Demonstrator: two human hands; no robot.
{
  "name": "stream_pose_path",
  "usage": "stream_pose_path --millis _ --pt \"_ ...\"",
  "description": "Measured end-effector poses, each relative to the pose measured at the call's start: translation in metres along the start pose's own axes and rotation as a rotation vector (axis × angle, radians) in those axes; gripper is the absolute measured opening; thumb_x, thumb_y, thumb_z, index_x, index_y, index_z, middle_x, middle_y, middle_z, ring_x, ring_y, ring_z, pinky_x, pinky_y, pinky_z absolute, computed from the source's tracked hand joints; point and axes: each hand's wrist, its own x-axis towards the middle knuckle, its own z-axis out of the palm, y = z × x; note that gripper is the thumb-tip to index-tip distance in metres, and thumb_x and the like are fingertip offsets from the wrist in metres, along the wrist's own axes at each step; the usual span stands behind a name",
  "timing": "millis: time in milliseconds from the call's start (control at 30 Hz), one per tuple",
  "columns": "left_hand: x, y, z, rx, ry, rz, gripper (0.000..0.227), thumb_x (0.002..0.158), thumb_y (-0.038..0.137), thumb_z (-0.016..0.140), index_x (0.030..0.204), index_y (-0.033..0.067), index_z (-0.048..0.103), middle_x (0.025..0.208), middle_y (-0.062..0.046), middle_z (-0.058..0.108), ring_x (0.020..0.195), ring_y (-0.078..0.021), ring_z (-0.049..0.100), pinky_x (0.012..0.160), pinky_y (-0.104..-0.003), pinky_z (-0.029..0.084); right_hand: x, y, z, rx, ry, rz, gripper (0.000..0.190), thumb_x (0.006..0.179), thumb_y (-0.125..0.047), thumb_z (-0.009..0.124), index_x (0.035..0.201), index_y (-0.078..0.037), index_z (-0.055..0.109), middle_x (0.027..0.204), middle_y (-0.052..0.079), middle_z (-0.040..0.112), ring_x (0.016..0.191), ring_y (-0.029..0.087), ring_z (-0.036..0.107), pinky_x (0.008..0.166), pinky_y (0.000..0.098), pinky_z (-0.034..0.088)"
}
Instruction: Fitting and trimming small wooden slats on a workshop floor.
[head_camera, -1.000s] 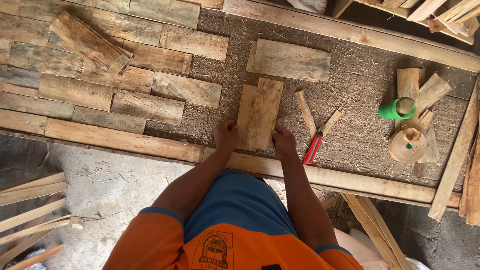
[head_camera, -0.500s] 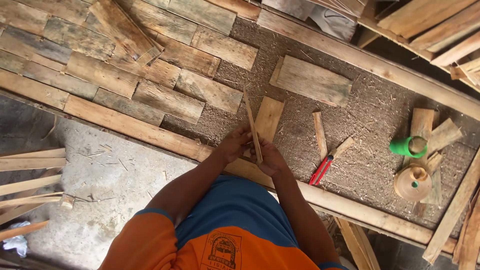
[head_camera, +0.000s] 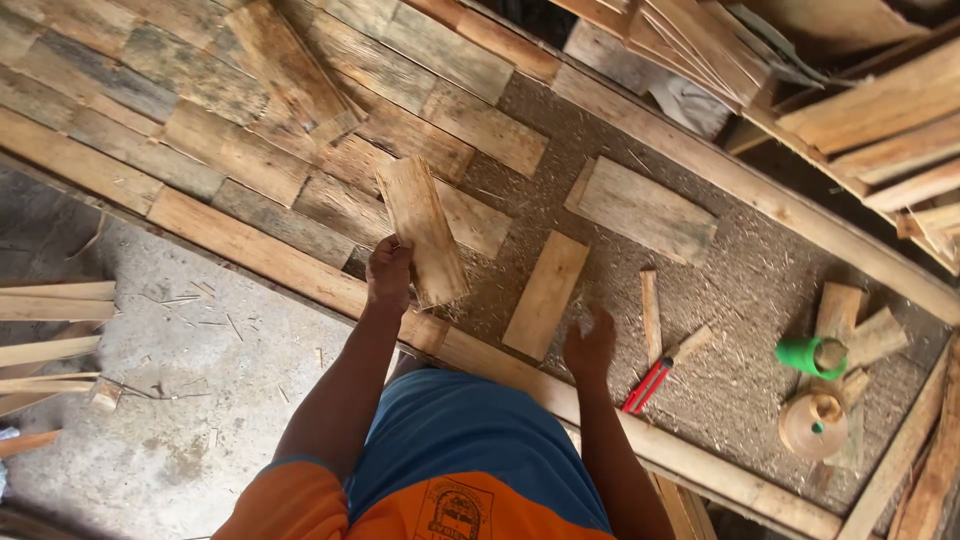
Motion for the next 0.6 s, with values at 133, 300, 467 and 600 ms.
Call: stream_pose_path --millis 133,300,467,600 --pt "0.051 0.003 -0.031 -0.014 0.111 0.096 0.009 0.098 0.013 0.07 0.104 0.0073 0.073 0.07 0.002 0.06 0.054 -0.008 0.046 0.045 -0.027 0.038 -0.001 0.002 -0.009 -0.125 -0.02 -0.08 0.069 0.084 -0.015 0.071 0.148 -0.003 0.05 0.15 0.021 0.051 0.142 0.04 0.044 0.116 0.0533 0.034" --pt "0.096 0.086 -0.028 0.371 0.436 0.148 0.012 0.097 0.02 0.072 0.101 0.0094 0.072 0.076 0.003 0.066 0.062 -0.008 0.055 0.052 -0.027 0.048 -0.008 0.012 -0.002 -0.214 -0.148 0.042 0.078 0.081 -0.019 0.074 0.153 -0.005 0.045 0.165 0.023 0.031 0.153 0.04 0.028 0.122 0.0495 0.029" --pt "0.192 0.178 -0.041 0.258 0.405 0.237 0.021 0.1 0.025 0.067 0.111 0.0074 0.071 0.084 -0.005 0.069 0.066 -0.012 0.059 0.056 -0.031 0.053 0.001 0.005 -0.003 -0.257 -0.189 0.119 0.074 0.084 -0.022 0.074 0.151 -0.006 0.047 0.167 0.019 0.03 0.154 0.037 0.028 0.123 0.0486 0.029" --pt "0.228 0.215 -0.049 0.546 0.684 0.274 0.05 0.098 0.037 0.076 0.125 0.0013 0.055 0.103 -0.013 0.065 0.073 -0.0157 0.061 0.058 -0.031 0.058 -0.001 -0.004 -0.004 -0.289 -0.225 0.201 0.072 0.087 -0.025 0.073 0.151 -0.007 0.047 0.168 0.017 0.028 0.154 0.037 0.028 0.122 0.0487 0.029"
